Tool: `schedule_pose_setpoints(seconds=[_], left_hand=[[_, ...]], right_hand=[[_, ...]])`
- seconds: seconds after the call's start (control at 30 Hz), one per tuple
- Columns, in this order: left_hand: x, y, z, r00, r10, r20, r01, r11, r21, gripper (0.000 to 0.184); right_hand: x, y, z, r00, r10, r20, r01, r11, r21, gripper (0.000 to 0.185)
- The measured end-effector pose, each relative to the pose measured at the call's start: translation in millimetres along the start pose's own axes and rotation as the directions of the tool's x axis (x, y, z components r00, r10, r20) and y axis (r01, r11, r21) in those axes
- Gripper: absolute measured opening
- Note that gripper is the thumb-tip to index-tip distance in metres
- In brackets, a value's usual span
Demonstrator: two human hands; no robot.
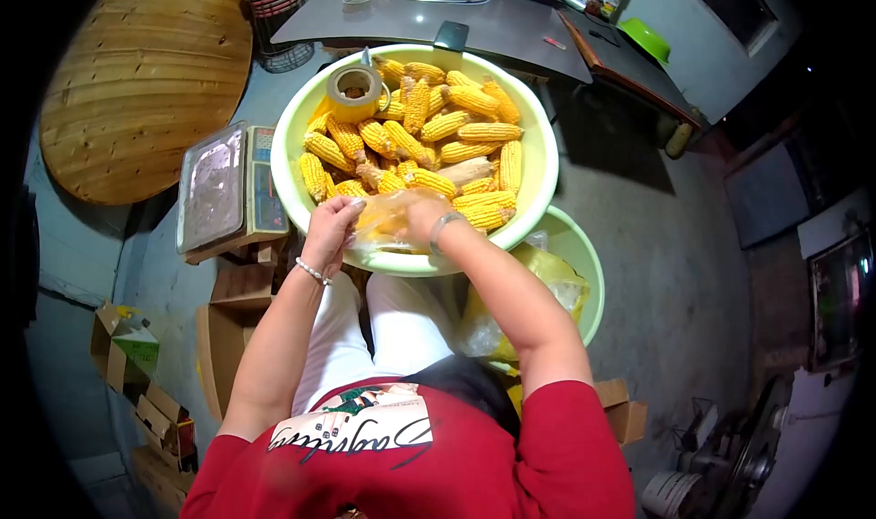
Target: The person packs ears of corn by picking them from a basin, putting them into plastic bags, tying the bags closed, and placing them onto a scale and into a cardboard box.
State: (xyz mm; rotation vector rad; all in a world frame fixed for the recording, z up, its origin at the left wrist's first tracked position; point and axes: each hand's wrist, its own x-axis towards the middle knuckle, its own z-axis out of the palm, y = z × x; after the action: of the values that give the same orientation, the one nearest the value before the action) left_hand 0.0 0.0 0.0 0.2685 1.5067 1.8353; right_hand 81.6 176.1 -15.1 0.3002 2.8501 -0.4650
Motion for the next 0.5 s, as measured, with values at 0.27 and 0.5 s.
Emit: schedule_pose_setpoints(seconds=[0.27, 0.5], left_hand=[[5.8, -8.2, 10.0, 0.980, 0.201, -0.006, -0.198, 0.969, 0.150, 0.011], [26.8, -22.3, 4.6, 0.927, 0.361, -0.100, -0.290, 0.859, 0.421, 0.022]], right_hand=[[5.7, 22.3, 6.3, 0.991, 0.081, 0.106, -0.077, 0.996, -0.041, 0.040], [-3.1, -2.4, -9.1, 0.983, -0.079, 0.165, 0.088, 0.995, -0.046, 0.038]])
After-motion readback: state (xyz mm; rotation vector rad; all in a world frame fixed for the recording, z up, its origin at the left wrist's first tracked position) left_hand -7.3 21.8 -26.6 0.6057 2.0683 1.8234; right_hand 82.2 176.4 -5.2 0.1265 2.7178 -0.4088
